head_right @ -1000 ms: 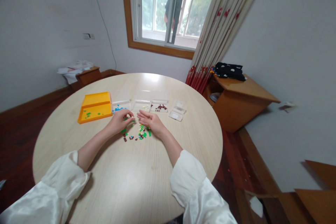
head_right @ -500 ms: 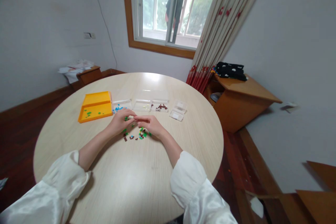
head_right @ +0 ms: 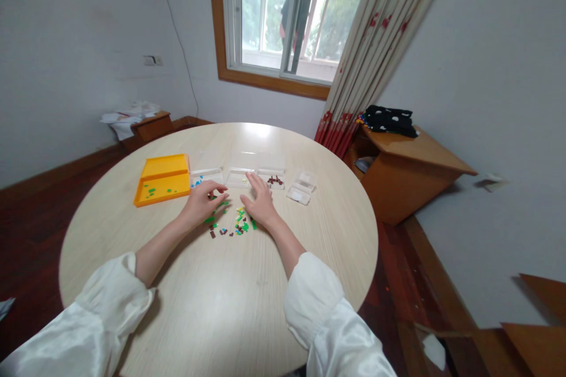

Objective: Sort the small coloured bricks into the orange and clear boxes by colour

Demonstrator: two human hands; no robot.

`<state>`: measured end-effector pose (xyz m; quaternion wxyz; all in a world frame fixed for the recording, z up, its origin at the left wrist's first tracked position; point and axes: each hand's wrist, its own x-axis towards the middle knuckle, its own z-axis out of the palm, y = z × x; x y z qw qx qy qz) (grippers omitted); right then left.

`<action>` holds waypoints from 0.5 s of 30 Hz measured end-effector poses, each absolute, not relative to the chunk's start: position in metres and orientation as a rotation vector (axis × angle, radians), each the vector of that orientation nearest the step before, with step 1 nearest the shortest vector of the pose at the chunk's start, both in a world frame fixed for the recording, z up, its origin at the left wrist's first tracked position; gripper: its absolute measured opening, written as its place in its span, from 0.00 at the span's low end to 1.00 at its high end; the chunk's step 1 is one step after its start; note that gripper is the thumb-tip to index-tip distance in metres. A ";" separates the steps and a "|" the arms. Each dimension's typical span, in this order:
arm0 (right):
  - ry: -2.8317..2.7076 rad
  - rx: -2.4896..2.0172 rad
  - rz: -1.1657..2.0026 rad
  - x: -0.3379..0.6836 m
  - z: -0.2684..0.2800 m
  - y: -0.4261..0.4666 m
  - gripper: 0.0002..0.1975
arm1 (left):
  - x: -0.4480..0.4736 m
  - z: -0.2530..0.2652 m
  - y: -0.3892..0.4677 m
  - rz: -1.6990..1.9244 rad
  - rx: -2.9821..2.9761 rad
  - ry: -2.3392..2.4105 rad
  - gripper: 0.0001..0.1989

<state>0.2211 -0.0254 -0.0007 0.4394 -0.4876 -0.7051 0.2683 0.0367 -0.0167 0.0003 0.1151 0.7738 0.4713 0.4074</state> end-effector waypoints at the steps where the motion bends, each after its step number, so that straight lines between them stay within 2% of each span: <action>1: -1.833 -1.281 0.598 0.220 -0.002 -0.024 0.35 | 0.036 0.000 -0.016 1.185 2.265 1.397 0.04; 4: -2.033 -1.407 0.465 0.216 -0.006 -0.023 0.39 | 0.035 -0.001 -0.015 1.145 2.253 1.448 0.05; 8: -2.050 -1.417 0.375 0.217 -0.006 -0.025 0.35 | 0.033 -0.004 -0.013 1.112 2.233 1.545 0.07; 10: -2.027 -1.388 0.345 0.219 -0.004 -0.027 0.28 | 0.032 -0.006 -0.012 1.090 2.236 1.591 0.08; 13: -2.038 -1.287 0.346 0.219 0.000 -0.030 0.11 | 0.030 -0.007 -0.011 1.061 2.241 1.645 0.09; 15: -2.078 -1.213 0.399 0.217 0.003 -0.034 0.08 | 0.030 -0.007 -0.011 1.059 2.232 1.672 0.09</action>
